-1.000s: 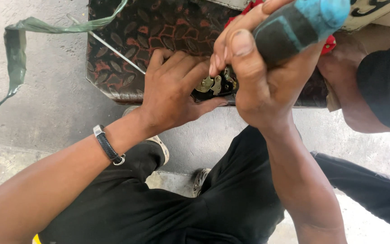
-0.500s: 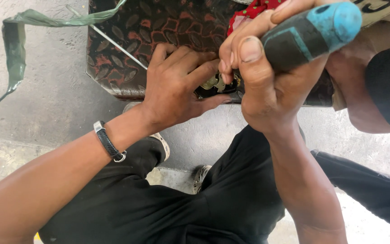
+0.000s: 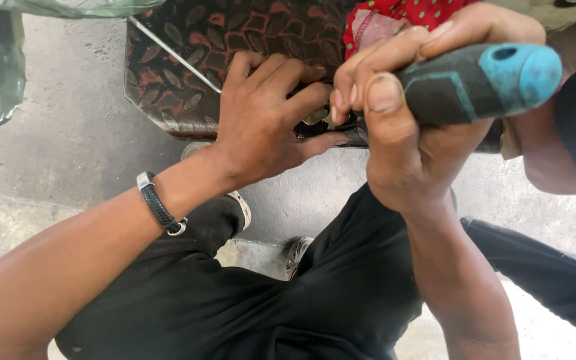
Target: Repairing and reassembling a mechanical door latch for a vehicle.
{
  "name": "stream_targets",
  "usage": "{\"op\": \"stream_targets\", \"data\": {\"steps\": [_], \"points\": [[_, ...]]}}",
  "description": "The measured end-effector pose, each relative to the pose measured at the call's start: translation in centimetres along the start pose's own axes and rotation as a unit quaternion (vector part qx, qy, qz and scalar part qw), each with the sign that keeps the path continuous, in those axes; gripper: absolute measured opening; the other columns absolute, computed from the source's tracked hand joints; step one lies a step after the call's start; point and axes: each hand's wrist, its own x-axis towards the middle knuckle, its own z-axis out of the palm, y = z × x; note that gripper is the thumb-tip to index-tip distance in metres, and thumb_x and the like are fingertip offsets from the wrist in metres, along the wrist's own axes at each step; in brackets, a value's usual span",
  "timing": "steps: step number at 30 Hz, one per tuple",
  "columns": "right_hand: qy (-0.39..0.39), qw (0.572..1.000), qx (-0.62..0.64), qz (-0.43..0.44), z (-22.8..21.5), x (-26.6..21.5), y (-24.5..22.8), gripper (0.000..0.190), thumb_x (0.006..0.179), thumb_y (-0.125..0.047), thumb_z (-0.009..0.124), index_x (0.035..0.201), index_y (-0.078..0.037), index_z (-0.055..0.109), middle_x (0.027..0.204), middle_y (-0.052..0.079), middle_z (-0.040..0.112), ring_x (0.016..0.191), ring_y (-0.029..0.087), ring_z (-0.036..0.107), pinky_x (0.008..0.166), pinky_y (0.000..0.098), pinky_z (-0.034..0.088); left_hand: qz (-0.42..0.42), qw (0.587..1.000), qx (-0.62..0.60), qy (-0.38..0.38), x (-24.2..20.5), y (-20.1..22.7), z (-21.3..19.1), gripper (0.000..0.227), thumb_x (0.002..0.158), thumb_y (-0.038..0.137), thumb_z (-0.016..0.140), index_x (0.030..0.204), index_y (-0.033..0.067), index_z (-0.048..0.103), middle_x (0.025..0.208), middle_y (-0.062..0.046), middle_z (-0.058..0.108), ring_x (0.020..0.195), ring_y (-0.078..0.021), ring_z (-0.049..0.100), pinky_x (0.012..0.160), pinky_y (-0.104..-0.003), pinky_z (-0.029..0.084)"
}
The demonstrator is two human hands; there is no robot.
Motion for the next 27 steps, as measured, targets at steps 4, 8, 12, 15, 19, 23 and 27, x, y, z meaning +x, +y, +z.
{"op": "stream_targets", "data": {"steps": [4, 8, 12, 15, 19, 23, 27], "points": [[-0.002, 1.000, -0.020, 0.003, -0.1, -0.5, -0.6, 0.024, 0.118, -0.010, 0.057, 0.127, -0.008, 0.035, 0.088, 0.017, 0.062, 0.068, 0.024, 0.064, 0.068, 0.0317, 0.056, -0.001, 1.000, 0.002, -0.018, 0.2, 0.1, -0.1, 0.055, 0.076, 0.045, 0.098, 0.114, 0.0150, 0.070, 0.120, -0.002, 0.066, 0.110, -0.0219, 0.061, 0.094, -0.043, 0.040], [-0.003, 1.000, -0.001, -0.005, -0.2, -0.8, -0.4, 0.025, 0.116, -0.013, 0.059, 0.128, -0.011, 0.036, 0.089, 0.014, 0.063, 0.072, 0.025, 0.068, 0.069, 0.0314, 0.059, -0.002, 1.000, 0.007, -0.025, 0.2, 0.2, -0.3, 0.056, 0.075, 0.044, 0.097, 0.115, 0.0154, 0.071, 0.120, -0.003, 0.065, 0.110, -0.0226, 0.060, 0.094, -0.044, 0.039], [0.005, 1.000, 0.006, 0.014, -0.1, -1.7, -0.2, 0.023, 0.116, -0.012, 0.059, 0.128, -0.009, 0.039, 0.091, 0.014, 0.062, 0.074, 0.024, 0.067, 0.072, 0.0327, 0.057, -0.004, 1.000, 0.007, -0.022, 0.1, 0.0, -0.1, 0.055, 0.074, 0.042, 0.096, 0.114, 0.0138, 0.070, 0.120, -0.004, 0.064, 0.110, -0.0230, 0.059, 0.094, -0.044, 0.039], [0.025, 0.999, 0.007, 0.033, 0.3, -2.0, -0.3, 0.021, 0.116, -0.011, 0.059, 0.130, -0.006, 0.043, 0.095, 0.012, 0.060, 0.077, 0.023, 0.064, 0.077, 0.0346, 0.056, -0.006, 1.000, 0.003, -0.020, 0.2, 0.0, -0.2, 0.055, 0.075, 0.043, 0.096, 0.113, 0.0130, 0.070, 0.118, -0.004, 0.064, 0.108, -0.0235, 0.059, 0.094, -0.045, 0.040], [0.079, 0.992, 0.066, 0.071, 0.6, -2.5, -0.5, 0.014, 0.115, -0.011, 0.060, 0.116, -0.001, 0.050, 0.094, 0.011, 0.056, 0.077, 0.022, 0.058, 0.074, 0.0349, 0.056, -0.008, 1.000, -0.007, -0.013, 0.3, 0.1, -0.2, 0.052, 0.077, 0.045, 0.096, 0.111, 0.0163, 0.071, 0.112, -0.002, 0.062, 0.107, -0.0227, 0.059, 0.094, -0.045, 0.040], [0.099, 0.992, 0.034, 0.062, 1.3, -2.8, -0.8, 0.019, 0.117, -0.011, 0.060, 0.107, 0.001, 0.049, 0.093, 0.012, 0.050, 0.077, 0.022, 0.058, 0.068, 0.0340, 0.054, -0.006, 1.000, -0.002, -0.007, 0.1, -0.1, 0.1, 0.052, 0.075, 0.044, 0.095, 0.112, 0.0162, 0.070, 0.109, -0.003, 0.062, 0.107, -0.0228, 0.060, 0.098, -0.046, 0.040], [0.083, 0.995, 0.010, 0.057, 1.0, -2.9, -0.7, 0.024, 0.118, -0.015, 0.057, 0.104, 0.003, 0.053, 0.093, 0.012, 0.049, 0.077, 0.023, 0.058, 0.070, 0.0351, 0.054, -0.016, 1.000, 0.003, -0.005, 0.6, 0.1, -0.4, 0.061, 0.071, 0.045, 0.097, 0.115, 0.0119, 0.070, 0.103, -0.004, 0.063, 0.104, -0.0227, 0.061, 0.104, -0.050, 0.038]]}}
